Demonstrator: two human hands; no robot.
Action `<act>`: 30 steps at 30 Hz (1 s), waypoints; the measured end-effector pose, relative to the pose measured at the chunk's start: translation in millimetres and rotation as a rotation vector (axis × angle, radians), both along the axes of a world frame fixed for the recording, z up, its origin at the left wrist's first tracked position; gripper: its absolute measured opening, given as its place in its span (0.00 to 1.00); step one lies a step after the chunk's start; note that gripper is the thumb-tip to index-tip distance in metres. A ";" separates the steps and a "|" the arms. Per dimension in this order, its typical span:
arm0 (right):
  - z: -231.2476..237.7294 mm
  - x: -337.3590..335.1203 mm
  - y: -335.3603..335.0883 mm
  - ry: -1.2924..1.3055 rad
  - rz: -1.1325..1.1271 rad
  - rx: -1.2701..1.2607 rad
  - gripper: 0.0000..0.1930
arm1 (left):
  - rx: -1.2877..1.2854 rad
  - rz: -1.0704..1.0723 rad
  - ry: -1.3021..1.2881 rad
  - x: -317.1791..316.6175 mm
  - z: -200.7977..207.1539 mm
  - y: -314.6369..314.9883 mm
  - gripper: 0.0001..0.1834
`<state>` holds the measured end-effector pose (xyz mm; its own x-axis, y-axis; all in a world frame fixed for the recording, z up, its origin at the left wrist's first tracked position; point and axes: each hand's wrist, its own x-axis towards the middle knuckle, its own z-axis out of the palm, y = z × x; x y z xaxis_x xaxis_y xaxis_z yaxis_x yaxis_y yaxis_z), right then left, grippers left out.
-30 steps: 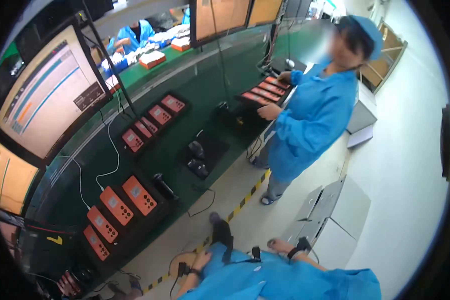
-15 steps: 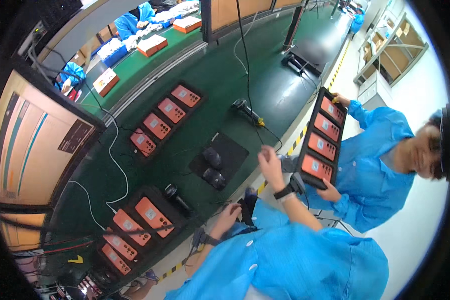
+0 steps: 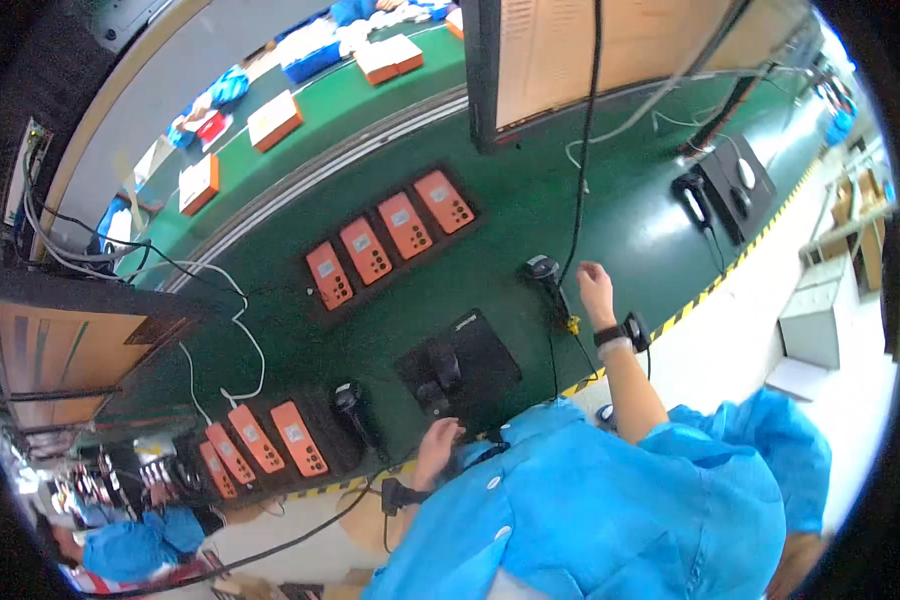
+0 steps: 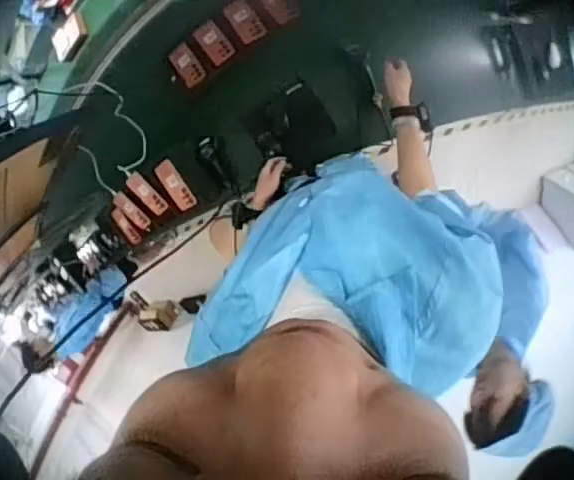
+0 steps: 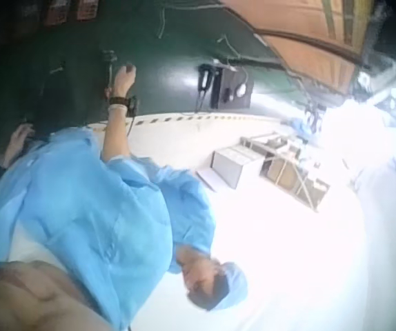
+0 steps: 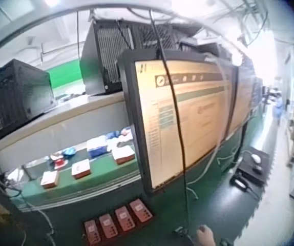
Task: Scanning and connecting mobile phones to cables on a factory assembly line.
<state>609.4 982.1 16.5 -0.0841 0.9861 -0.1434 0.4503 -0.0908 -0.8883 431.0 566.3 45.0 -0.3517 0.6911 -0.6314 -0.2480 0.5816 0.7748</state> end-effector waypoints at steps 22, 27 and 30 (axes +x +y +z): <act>-8.5 -208.7 127.3 0.383 0.320 -0.725 0.15 | 0.085 -0.069 0.280 71.3 19.8 91.1 0.12; 20.0 -141.2 149.1 0.486 0.229 -0.539 0.20 | 0.445 -0.374 0.017 144.1 30.5 199.0 0.17; 34.4 -80.1 177.8 0.538 0.182 -0.479 0.19 | 0.621 -0.441 0.374 195.4 11.5 261.2 0.22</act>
<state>529.4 1159.9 50.9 -0.4199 0.7898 -0.4472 0.0086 -0.4892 -0.8721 626.3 827.4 56.4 -0.0786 0.9968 0.0124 0.2372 0.0066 0.9714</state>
